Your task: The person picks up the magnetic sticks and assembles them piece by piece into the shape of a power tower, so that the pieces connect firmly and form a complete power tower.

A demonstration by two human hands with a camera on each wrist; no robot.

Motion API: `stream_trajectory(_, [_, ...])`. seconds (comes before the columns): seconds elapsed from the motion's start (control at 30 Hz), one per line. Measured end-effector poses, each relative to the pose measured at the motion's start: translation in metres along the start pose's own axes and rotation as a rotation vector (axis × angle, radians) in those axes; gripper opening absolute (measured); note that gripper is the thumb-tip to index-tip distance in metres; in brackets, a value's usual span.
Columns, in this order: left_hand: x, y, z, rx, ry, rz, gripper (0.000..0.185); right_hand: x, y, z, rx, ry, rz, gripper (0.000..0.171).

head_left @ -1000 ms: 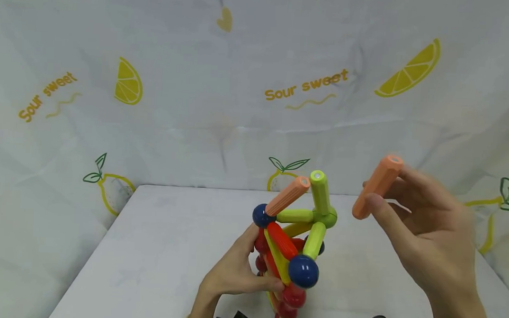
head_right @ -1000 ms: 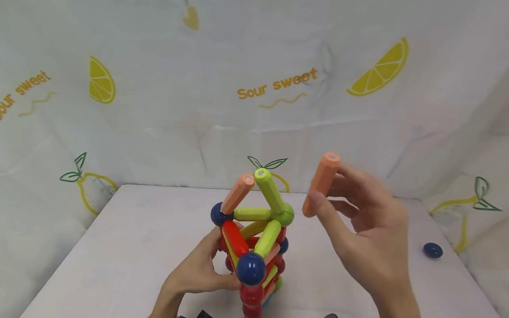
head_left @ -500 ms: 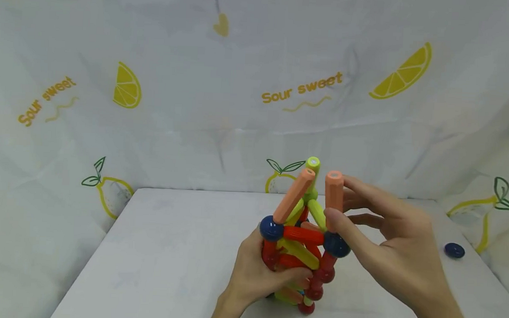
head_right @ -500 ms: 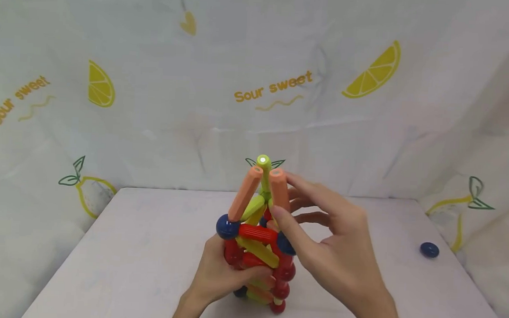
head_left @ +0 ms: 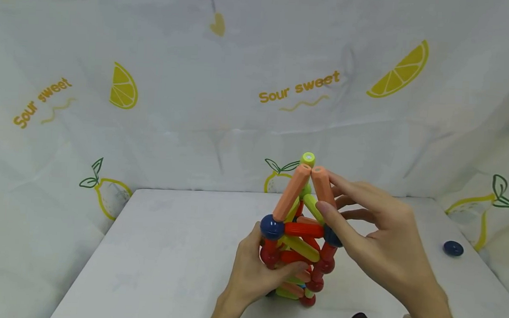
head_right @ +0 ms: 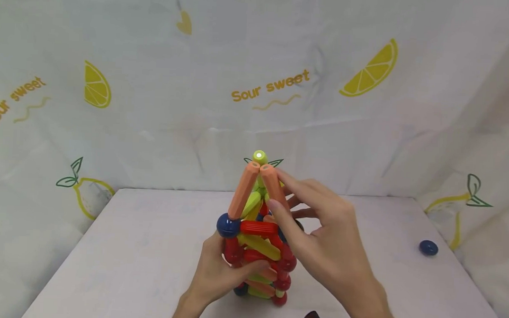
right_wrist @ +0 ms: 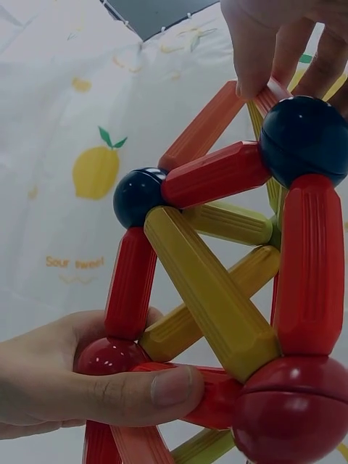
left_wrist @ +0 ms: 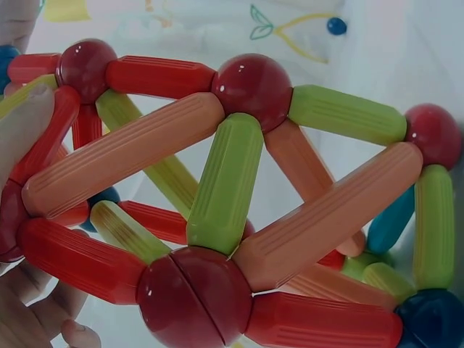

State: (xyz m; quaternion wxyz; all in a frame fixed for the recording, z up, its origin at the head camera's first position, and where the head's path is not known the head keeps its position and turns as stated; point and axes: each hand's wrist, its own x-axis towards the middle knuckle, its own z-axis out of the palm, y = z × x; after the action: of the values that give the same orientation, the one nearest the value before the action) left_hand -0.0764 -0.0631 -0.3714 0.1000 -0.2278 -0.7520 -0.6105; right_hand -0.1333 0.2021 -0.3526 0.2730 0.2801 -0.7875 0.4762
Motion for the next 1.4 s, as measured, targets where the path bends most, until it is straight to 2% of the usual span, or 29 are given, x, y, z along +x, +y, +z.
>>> stream_trajectory(0.1, [0.0, 0.001, 0.0, 0.014, 0.007, 0.004, 0.066, 0.029, -0.115, 0.002, -0.113, -0.003, -0.007, 0.062])
stream_trajectory(0.17, [0.0, 0.001, 0.0, 0.002, 0.003, -0.004, 0.066, 0.035, -0.14, 0.004, -0.153, 0.01, 0.0, 0.061])
stream_trajectory(0.23, [0.0, 0.002, 0.001, -0.018, -0.004, -0.019, 0.067, 0.037, -0.151, 0.005, -0.173, 0.016, 0.012, 0.062])
stream_trajectory(0.37, [0.0, 0.001, 0.0, -0.025, -0.013, -0.035, 0.069, 0.037, -0.151, 0.006, -0.183, 0.006, 0.032, 0.06])
stream_trajectory(0.57, [0.001, 0.0, 0.001, -0.019, -0.023, 0.006, 0.069, 0.036, -0.147, 0.006, -0.201, -0.016, 0.037, 0.06])
stream_trajectory(0.73, [0.001, 0.001, 0.0, -0.032, -0.025, -0.01, 0.07, 0.035, -0.148, 0.004, -0.181, -0.011, 0.048, 0.065])
stream_trajectory(0.97, [0.001, -0.004, 0.0, -0.021, -0.028, 0.11, 0.067, 0.037, -0.148, 0.008, -0.166, -0.038, 0.038, 0.052])
stream_trajectory(1.07, [0.001, -0.003, 0.0, -0.027, -0.032, 0.087, 0.067, 0.036, -0.147, 0.01, -0.177, -0.016, 0.026, 0.049])
stream_trajectory(1.27, [0.001, 0.001, 0.0, -0.023, -0.036, -0.022, 0.07, 0.034, -0.146, 0.013, -0.143, 0.042, 0.035, 0.05])
stream_trajectory(1.4, [0.001, 0.001, -0.001, -0.025, -0.041, -0.033, 0.071, 0.034, -0.148, 0.015, -0.17, 0.088, 0.024, 0.06])
